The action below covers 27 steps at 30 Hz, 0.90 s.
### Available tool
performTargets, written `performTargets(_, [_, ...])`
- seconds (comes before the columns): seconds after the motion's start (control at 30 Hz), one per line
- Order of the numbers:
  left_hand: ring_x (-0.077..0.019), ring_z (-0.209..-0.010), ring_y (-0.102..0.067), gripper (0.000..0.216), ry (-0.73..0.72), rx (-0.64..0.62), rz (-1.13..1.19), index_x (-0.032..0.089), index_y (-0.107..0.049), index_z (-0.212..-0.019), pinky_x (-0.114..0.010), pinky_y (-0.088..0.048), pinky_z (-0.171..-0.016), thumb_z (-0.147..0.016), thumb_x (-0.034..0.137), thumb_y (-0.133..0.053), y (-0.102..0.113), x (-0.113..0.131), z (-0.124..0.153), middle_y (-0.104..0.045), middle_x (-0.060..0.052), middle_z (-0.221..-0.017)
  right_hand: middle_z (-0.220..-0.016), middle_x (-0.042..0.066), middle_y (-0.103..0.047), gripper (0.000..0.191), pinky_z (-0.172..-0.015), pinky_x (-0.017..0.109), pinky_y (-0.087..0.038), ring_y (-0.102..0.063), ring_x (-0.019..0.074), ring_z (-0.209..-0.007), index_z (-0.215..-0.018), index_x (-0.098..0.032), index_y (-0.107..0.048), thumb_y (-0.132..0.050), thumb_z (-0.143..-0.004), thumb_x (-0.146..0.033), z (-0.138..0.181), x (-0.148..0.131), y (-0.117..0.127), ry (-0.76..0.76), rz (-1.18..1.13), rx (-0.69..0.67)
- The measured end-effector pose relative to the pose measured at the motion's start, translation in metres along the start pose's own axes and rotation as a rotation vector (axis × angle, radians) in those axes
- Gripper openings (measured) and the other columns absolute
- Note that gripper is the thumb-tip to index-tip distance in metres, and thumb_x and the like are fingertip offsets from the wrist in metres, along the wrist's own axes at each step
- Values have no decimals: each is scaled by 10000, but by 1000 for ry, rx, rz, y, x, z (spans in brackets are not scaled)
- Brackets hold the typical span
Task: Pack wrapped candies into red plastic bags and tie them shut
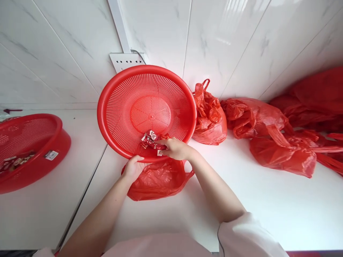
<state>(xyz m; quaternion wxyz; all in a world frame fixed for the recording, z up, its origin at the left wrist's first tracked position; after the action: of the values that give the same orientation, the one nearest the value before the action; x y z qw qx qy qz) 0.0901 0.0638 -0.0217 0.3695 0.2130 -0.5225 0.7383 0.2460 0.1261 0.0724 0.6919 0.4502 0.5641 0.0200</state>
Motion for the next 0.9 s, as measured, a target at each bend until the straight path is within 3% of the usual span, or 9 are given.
performTargets(0.13, [-312, -948, -687, 253, -5, -12, -6, 112, -721, -849, -427, -541, -872, -657, 164, -564, -1, 1, -1, -745, -129, -943, -1153, 47, -695, 457, -826, 290, -507, -666, 214, -977, -1299, -180, -593, -607, -847, -251, 5, -10, 4, 24, -113, -45])
performTargets(0.33, [-282, -913, -690, 323, 14, -6, 54, 67, -714, -917, -413, -555, -841, -687, 135, -497, -3, 2, -4, -741, -141, -942, -750, -2, -696, 489, -609, 251, -488, -664, 170, -676, -1218, -177, -571, -714, -767, -298, 15, -18, 1, -118, -130, -117])
performTargets(0.47, [-257, -910, -688, 353, -6, 1, 79, 53, -709, -984, -368, -558, -811, -717, 112, -486, -3, 4, -4, -737, -144, -992, -777, 7, -697, 206, -625, 242, -476, -661, 155, -705, -978, -186, -655, -631, -854, -349, 15, -30, -5, -57, -43, -144])
performTargets(0.53, [-254, -907, -686, 341, -8, 0, 77, 50, -705, -987, -362, -556, -805, -725, 110, -495, -3, 4, -3, -734, -149, -1002, -805, 20, -699, 257, -660, 253, -468, -650, 152, -729, -910, -184, -672, -518, -933, -388, 13, -33, -4, -2, 39, -82])
performTargets(0.67, [-270, -940, -682, 362, 1, -46, 55, 38, -690, -1033, -372, -545, -837, -729, 125, -513, -6, -1, -2, -721, -167, -1041, -941, 66, -705, 346, -764, 291, -454, -646, 183, -837, -1019, -186, -661, -393, -996, -403, 7, -20, 5, -35, 287, 163])
performTargets(0.77, [-279, -938, -683, 319, 13, -69, 22, 37, -703, -968, -376, -535, -861, -721, 134, -525, -6, -5, -3, -724, -173, -1003, -1002, 119, -697, 358, -805, 328, -465, -654, 221, -896, -1070, -163, -641, -365, -1006, -380, -1, -4, -7, -88, 405, 148])
performTargets(0.83, [-280, -931, -683, 283, 13, -80, 0, 62, -709, -923, -379, -528, -875, -710, 134, -538, -6, -7, -2, -728, -156, -957, -1118, 134, -676, 364, -890, 337, -468, -645, 219, -1005, -1164, -155, -610, -333, -1015, -338, -8, -2, -23, 2, 357, 109])
performTargets(0.9, [-279, -918, -683, 242, 22, -70, -18, 89, -709, -872, -386, -522, -884, -696, 134, -549, -7, -8, -1, -729, -131, -885, -1351, 153, -561, 426, -1026, 339, -421, -552, 210, -1224, -1372, -132, -466, -323, -1015, -318, -14, -2, -41, 96, 263, 109])
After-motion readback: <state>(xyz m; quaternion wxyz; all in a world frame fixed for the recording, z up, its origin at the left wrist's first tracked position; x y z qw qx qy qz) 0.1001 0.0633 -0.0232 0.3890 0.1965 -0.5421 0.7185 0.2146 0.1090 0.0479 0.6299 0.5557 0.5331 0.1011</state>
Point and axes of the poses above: each hand's wrist, its own z-axis away from the middle knuckle, its own y-axis out of the back of the hand, x = y × z, the point moved 6 cm from there along -z, towards the middle knuckle
